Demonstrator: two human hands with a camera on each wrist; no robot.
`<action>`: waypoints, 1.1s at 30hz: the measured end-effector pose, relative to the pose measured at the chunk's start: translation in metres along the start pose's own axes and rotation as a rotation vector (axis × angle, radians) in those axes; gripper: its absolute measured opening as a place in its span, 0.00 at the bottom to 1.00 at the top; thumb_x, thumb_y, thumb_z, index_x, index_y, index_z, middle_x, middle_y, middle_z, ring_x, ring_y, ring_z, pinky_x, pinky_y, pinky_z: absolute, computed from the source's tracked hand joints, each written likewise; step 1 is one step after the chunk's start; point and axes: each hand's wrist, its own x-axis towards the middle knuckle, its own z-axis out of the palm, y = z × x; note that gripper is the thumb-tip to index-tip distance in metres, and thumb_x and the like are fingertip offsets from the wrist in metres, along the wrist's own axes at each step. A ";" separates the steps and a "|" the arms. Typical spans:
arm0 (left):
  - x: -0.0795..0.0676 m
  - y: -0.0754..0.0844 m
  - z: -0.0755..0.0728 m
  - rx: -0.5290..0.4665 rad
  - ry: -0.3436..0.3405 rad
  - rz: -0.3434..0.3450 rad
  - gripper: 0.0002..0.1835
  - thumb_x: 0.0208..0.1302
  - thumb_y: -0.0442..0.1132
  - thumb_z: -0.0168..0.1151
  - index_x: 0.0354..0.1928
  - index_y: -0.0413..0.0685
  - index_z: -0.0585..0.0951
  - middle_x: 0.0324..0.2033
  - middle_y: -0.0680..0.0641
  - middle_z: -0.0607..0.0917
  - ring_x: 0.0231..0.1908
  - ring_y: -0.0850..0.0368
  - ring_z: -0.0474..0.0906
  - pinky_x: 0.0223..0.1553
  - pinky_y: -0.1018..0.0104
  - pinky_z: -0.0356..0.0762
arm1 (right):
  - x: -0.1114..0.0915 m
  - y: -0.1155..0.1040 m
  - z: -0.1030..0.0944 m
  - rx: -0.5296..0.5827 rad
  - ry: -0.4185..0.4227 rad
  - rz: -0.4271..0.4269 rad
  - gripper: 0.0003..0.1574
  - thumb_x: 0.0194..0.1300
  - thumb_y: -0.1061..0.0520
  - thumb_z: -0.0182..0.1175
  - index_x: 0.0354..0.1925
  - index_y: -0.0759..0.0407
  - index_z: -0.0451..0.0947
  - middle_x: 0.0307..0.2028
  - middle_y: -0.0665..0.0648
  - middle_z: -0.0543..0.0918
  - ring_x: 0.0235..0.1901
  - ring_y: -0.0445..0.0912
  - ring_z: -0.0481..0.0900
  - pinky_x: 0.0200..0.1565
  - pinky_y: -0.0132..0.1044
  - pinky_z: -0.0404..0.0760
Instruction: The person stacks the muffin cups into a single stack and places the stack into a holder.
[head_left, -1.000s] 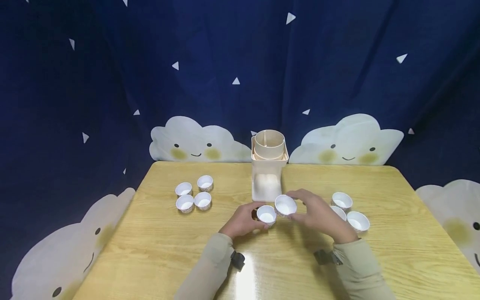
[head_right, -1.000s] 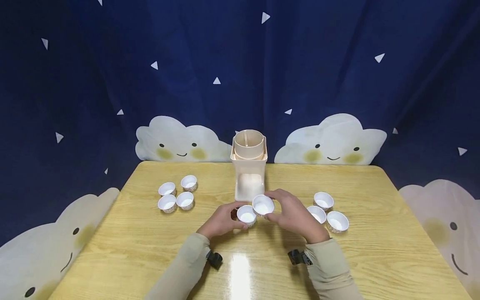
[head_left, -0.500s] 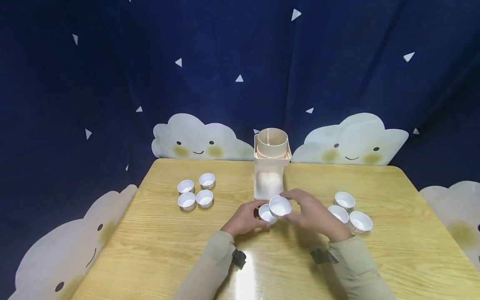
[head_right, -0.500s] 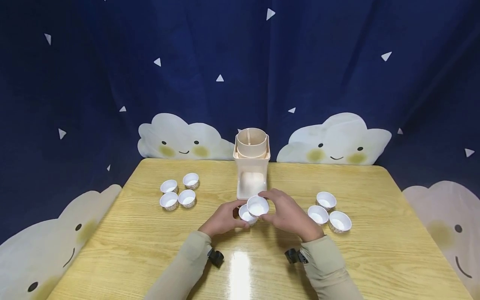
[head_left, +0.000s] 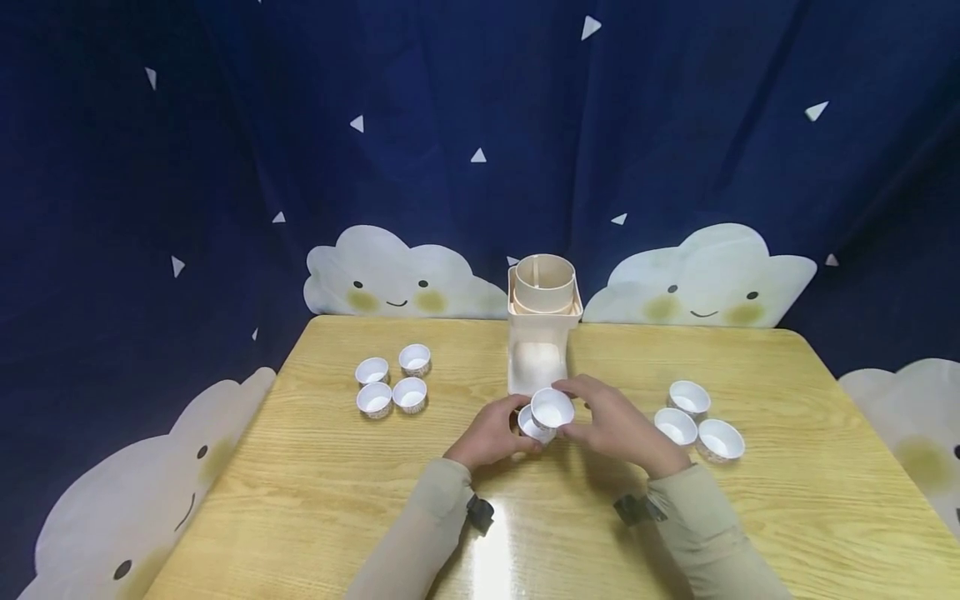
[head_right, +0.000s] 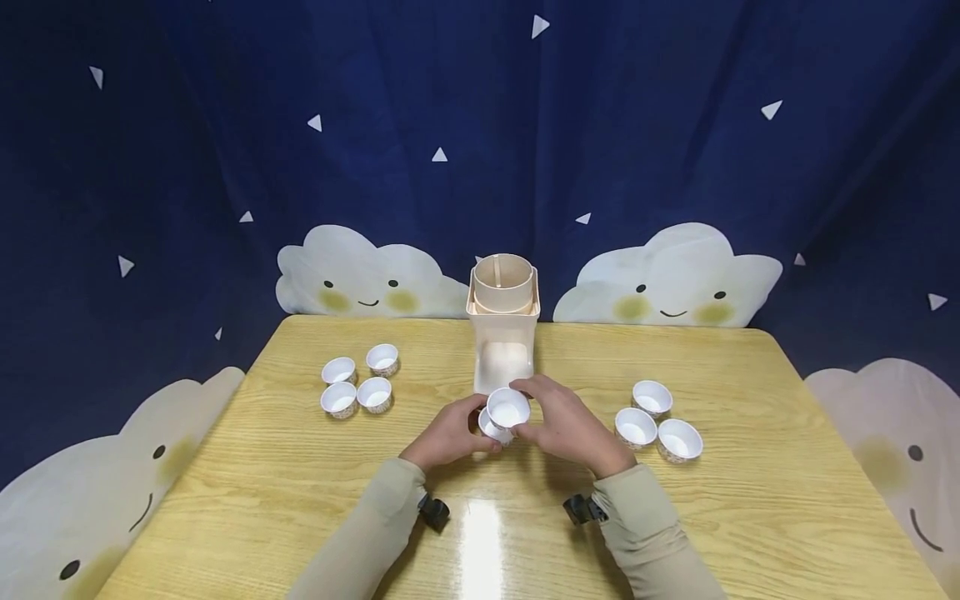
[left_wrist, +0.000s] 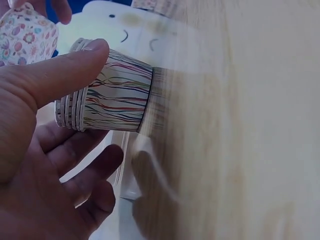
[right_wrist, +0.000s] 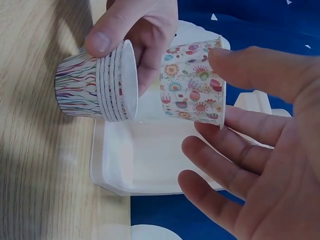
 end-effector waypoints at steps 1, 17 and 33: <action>0.000 0.000 0.000 0.014 0.007 0.004 0.34 0.46 0.42 0.80 0.58 0.51 0.79 0.47 0.52 0.85 0.44 0.60 0.79 0.50 0.67 0.75 | 0.000 0.000 0.000 0.005 0.003 0.001 0.32 0.54 0.62 0.71 0.58 0.65 0.76 0.49 0.58 0.84 0.50 0.54 0.82 0.52 0.52 0.81; -0.001 -0.006 0.001 0.010 0.037 0.059 0.36 0.47 0.41 0.79 0.61 0.47 0.77 0.53 0.49 0.85 0.52 0.58 0.79 0.59 0.61 0.74 | 0.005 -0.001 0.006 0.010 -0.013 0.035 0.33 0.53 0.62 0.71 0.58 0.65 0.76 0.48 0.59 0.84 0.50 0.54 0.82 0.54 0.52 0.80; -0.002 -0.004 -0.003 0.005 0.014 0.043 0.34 0.49 0.42 0.79 0.60 0.50 0.79 0.52 0.52 0.86 0.52 0.60 0.80 0.59 0.63 0.74 | 0.008 0.001 0.011 0.004 -0.047 0.034 0.33 0.53 0.62 0.72 0.57 0.65 0.76 0.50 0.60 0.83 0.51 0.55 0.82 0.55 0.52 0.80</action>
